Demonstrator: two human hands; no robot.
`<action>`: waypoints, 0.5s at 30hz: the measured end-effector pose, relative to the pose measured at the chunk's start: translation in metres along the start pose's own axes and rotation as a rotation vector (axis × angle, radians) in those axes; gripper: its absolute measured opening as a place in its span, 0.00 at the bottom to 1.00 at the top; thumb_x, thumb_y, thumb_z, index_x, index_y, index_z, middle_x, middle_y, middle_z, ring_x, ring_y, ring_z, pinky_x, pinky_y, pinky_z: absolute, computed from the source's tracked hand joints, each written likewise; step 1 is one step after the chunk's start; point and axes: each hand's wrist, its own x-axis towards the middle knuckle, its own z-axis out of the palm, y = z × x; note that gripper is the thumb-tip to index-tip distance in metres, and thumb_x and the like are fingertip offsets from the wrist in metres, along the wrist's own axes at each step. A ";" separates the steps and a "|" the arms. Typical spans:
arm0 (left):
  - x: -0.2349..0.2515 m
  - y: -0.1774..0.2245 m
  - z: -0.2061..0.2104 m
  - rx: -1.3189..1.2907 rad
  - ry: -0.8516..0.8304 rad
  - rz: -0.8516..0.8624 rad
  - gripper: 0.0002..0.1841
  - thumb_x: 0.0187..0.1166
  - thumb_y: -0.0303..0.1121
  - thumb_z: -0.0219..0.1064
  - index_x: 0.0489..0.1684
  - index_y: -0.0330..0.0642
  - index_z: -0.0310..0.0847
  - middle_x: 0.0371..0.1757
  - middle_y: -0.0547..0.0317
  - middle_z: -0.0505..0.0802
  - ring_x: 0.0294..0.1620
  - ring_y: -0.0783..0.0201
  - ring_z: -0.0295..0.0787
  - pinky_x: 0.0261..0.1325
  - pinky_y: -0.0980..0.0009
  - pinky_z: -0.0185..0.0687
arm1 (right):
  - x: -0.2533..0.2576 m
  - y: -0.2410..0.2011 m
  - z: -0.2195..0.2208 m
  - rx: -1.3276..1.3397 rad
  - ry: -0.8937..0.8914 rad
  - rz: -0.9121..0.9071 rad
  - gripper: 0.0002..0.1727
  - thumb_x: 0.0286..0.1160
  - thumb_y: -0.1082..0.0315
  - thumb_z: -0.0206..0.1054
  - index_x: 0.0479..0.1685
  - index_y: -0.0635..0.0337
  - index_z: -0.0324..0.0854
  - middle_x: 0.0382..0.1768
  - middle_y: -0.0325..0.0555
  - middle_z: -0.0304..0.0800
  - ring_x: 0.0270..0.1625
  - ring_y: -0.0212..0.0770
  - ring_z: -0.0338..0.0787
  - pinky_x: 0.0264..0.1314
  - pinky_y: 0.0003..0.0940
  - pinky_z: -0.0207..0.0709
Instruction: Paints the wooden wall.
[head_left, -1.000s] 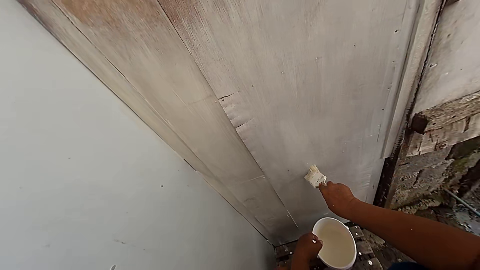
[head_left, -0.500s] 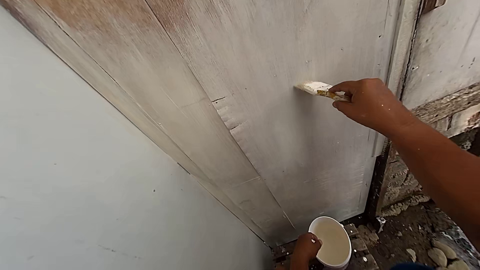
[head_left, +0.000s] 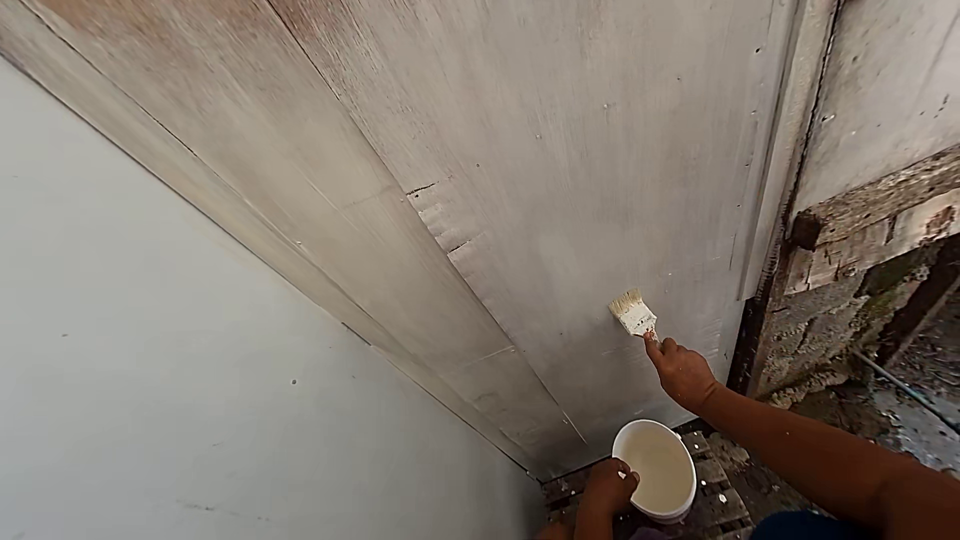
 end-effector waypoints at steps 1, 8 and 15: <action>-0.001 -0.002 0.000 0.002 0.001 -0.003 0.25 0.90 0.48 0.56 0.72 0.36 0.80 0.67 0.37 0.88 0.71 0.44 0.84 0.77 0.43 0.73 | -0.005 0.000 0.003 -0.007 -0.188 0.023 0.31 0.84 0.77 0.51 0.89 0.63 0.61 0.60 0.72 0.84 0.50 0.67 0.93 0.47 0.56 0.86; -0.006 -0.009 0.000 0.009 -0.017 -0.038 0.26 0.90 0.49 0.54 0.73 0.38 0.80 0.68 0.37 0.88 0.71 0.43 0.84 0.76 0.43 0.73 | -0.010 0.004 0.019 0.076 -0.631 0.058 0.19 0.77 0.73 0.61 0.65 0.61 0.82 0.62 0.64 0.89 0.66 0.65 0.89 0.59 0.67 0.82; -0.007 -0.008 0.003 -0.022 -0.002 -0.024 0.25 0.90 0.48 0.55 0.71 0.36 0.81 0.65 0.36 0.89 0.68 0.44 0.86 0.74 0.43 0.75 | 0.039 -0.015 -0.199 0.209 -0.234 0.045 0.16 0.80 0.69 0.64 0.63 0.60 0.88 0.57 0.60 0.92 0.64 0.61 0.89 0.62 0.63 0.79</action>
